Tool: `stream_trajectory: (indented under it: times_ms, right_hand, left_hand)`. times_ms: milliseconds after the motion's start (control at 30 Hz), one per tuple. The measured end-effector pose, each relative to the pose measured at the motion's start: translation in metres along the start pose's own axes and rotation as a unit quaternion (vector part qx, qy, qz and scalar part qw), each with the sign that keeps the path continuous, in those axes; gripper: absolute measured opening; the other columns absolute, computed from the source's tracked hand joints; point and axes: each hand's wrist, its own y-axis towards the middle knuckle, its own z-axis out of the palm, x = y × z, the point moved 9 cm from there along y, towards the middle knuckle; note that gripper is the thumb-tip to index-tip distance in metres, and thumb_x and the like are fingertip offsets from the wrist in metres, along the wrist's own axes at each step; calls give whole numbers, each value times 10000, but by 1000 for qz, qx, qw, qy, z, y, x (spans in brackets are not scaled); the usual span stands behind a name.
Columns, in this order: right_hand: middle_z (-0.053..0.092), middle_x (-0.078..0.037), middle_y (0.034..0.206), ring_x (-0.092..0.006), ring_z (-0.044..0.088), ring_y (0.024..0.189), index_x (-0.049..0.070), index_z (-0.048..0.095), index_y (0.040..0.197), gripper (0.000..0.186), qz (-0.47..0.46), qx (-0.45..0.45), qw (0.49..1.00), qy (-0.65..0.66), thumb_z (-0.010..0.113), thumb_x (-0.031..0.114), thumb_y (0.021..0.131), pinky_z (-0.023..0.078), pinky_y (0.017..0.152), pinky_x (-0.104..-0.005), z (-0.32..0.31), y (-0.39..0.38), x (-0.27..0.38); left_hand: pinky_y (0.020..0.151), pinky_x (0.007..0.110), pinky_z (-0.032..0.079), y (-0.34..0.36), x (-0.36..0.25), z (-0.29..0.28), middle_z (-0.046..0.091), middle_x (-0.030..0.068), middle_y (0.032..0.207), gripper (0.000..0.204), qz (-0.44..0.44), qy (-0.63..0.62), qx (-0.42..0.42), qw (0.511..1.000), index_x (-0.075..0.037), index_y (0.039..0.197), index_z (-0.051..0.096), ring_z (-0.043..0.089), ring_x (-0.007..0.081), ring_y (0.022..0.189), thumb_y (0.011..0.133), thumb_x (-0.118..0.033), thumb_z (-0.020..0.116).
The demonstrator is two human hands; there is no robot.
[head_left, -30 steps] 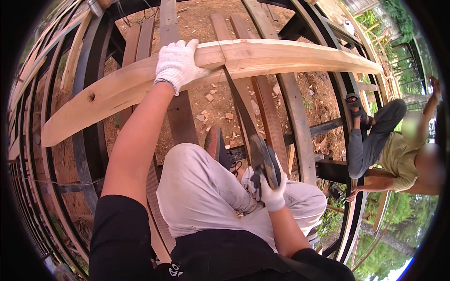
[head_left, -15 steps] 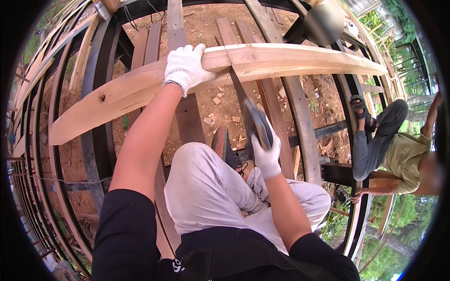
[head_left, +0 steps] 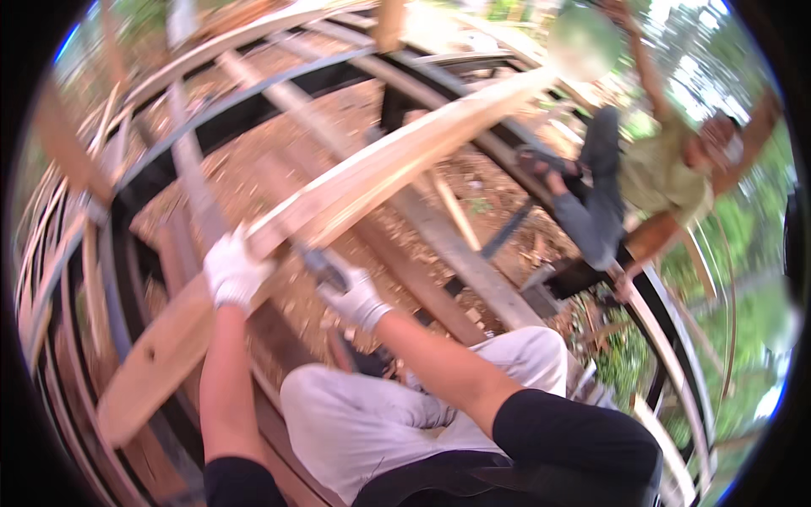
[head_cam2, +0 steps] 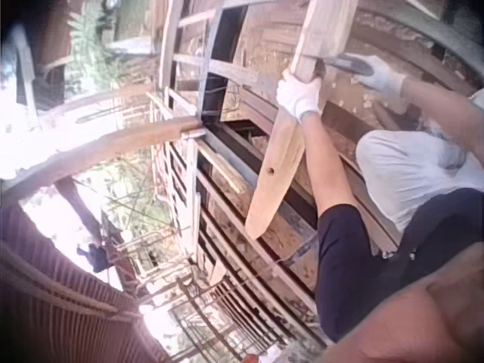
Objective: The person holds a wooden plank and cuts through it using a handsaw.
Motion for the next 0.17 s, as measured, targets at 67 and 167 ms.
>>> stream_trajectory:
  times_ms: [67,167]
  right_hand:
    - [738,-274,1384,-395,722,1306,62,497,1662,829,58,55,997,-11,772,254,904,542,1145,-456,18,-10,7]
    - [657,-263,1534,-416,628,1434,112,433,1716,900,25,48,996,-76,775,290,903,478,1229,-465,-17,-12,26]
  left_hand:
    - [1006,490,598,-11,21,5,751,166,1161,925,-13,17,-21,1000,-111,1456,675,732,371,1114,684,-554,926]
    - [1108,493,554,16,-10,-3,716,207,1285,1089,-3,8,-2,1000,-113,1542,604,708,375,1215,619,-568,962]
